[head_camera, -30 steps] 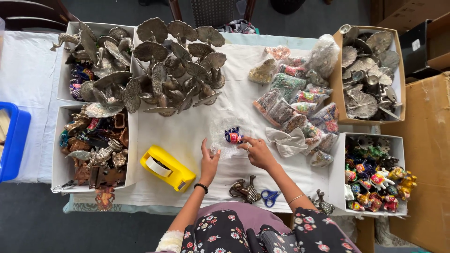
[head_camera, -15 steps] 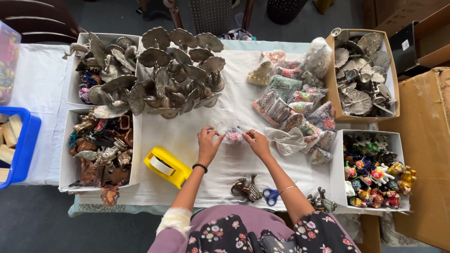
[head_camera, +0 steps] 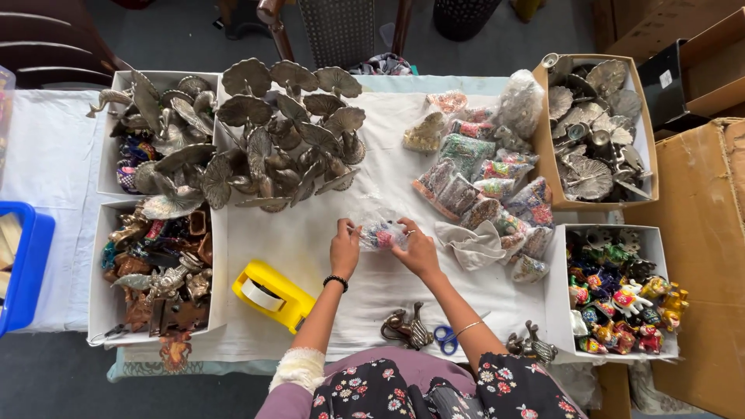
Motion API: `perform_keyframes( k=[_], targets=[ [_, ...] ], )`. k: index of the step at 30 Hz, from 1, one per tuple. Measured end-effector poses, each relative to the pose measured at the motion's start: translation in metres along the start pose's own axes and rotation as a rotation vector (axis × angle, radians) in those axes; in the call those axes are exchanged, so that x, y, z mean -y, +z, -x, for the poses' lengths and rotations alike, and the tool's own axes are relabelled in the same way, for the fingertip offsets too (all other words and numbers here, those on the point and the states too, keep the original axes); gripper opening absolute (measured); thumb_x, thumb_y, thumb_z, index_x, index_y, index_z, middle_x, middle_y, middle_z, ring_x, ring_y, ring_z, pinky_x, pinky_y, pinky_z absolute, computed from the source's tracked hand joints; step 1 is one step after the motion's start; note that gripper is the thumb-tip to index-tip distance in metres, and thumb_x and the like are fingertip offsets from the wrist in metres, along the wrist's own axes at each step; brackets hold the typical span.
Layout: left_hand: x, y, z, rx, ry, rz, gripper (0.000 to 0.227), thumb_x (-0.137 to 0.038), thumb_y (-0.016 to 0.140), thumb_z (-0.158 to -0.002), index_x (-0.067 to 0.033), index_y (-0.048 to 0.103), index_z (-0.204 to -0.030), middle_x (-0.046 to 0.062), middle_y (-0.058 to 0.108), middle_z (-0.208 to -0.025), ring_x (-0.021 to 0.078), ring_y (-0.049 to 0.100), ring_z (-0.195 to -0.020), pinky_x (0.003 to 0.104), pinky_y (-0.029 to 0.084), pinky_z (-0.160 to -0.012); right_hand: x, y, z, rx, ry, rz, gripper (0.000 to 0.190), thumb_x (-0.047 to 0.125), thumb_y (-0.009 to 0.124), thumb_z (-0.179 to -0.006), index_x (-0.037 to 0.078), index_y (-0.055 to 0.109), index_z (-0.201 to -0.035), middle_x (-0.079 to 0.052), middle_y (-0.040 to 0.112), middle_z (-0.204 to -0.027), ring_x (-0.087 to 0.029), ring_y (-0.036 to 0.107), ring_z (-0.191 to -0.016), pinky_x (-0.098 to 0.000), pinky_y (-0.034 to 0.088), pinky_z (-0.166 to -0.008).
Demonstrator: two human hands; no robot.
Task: The person wraps small decorative figurines in clear plastic bags and secures them with tape. They then place the wrapped items into a box and organize other metal leaf-shaped decorations on the table.
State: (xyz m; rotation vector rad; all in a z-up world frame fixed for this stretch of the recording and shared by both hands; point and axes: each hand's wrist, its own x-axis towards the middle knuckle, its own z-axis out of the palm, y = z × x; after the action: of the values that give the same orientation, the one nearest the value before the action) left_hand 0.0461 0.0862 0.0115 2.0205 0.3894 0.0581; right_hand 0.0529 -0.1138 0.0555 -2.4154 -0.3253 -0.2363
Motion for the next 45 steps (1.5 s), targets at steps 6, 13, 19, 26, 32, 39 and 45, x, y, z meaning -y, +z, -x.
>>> perform_keyframes(
  k=[6,13,19,26,32,39,45],
  targets=[
    [-0.001,-0.012,0.001,0.072,-0.059,0.052,0.019,-0.024,0.055,-0.104,-0.0129,0.049,-0.119,0.01,0.075,-0.088,0.0321,0.072,-0.068,0.043,0.053,-0.063,-0.048,0.005,0.005,0.152,0.222,-0.037,0.045,0.016,0.067,-0.086,0.016,0.058,-0.13,-0.013,0.075,-0.095,-0.035,0.073,-0.084,-0.0467,0.055,-0.077],
    [0.007,-0.012,0.011,-0.045,-0.002,0.024,0.043,-0.029,0.063,-0.1,-0.0131,0.04,-0.132,0.011,0.075,-0.083,0.0293,0.072,-0.073,0.043,0.053,-0.065,-0.044,-0.007,0.007,0.067,0.166,-0.274,0.039,0.022,0.071,-0.091,0.009,0.055,-0.125,-0.015,0.075,-0.09,-0.031,0.074,-0.082,-0.0431,0.056,-0.073],
    [0.001,-0.016,0.016,-0.172,0.005,-0.107,0.038,-0.029,0.064,-0.102,-0.01,0.045,-0.129,0.011,0.073,-0.096,0.03,0.071,-0.086,0.041,0.052,-0.075,-0.048,0.003,0.011,0.164,0.419,-0.253,0.037,0.023,0.07,-0.095,0.009,0.052,-0.123,-0.013,0.077,-0.091,-0.025,0.075,-0.082,-0.0402,0.057,-0.076],
    [-0.02,-0.01,0.031,0.096,0.843,-0.505,0.036,-0.013,0.062,-0.096,-0.0094,0.064,-0.132,0.008,0.066,-0.134,0.026,0.059,-0.13,0.04,0.044,-0.108,-0.01,-0.013,0.004,-0.008,-0.285,-0.012,0.013,0.015,0.074,-0.089,0.01,0.073,-0.102,-0.008,0.07,-0.109,-0.028,0.066,-0.101,-0.0412,0.05,-0.091],
    [-0.028,0.012,0.023,0.206,0.649,-0.52,0.054,-0.029,0.069,-0.095,0.0006,0.054,-0.137,0.014,0.057,-0.14,0.0295,0.052,-0.133,0.044,0.043,-0.106,-0.027,0.015,-0.005,0.057,-0.134,-0.091,0.019,0.013,0.071,-0.093,0.008,0.074,-0.111,-0.01,0.071,-0.115,-0.031,0.065,-0.11,-0.0414,0.05,-0.096],
    [-0.036,0.023,0.0,0.336,0.5,-0.547,0.069,-0.027,0.079,-0.081,-0.0007,0.051,-0.138,0.013,0.058,-0.134,0.0312,0.053,-0.125,0.047,0.042,-0.099,-0.007,0.01,-0.077,-0.138,-0.234,0.072,0.031,0.017,0.068,-0.09,0.009,0.072,-0.12,-0.013,0.069,-0.123,-0.035,0.062,-0.117,-0.0451,0.041,-0.101],
    [-0.041,0.024,0.016,0.297,0.562,-0.603,0.064,-0.017,0.078,-0.076,-0.0064,0.056,-0.135,0.008,0.061,-0.127,0.0246,0.056,-0.125,0.045,0.037,-0.103,-0.031,0.045,-0.125,0.341,0.15,0.137,0.03,0.039,0.077,-0.084,0.015,0.081,-0.102,-0.007,0.076,-0.101,-0.027,0.066,-0.1,-0.0546,0.034,-0.089]
  ],
)
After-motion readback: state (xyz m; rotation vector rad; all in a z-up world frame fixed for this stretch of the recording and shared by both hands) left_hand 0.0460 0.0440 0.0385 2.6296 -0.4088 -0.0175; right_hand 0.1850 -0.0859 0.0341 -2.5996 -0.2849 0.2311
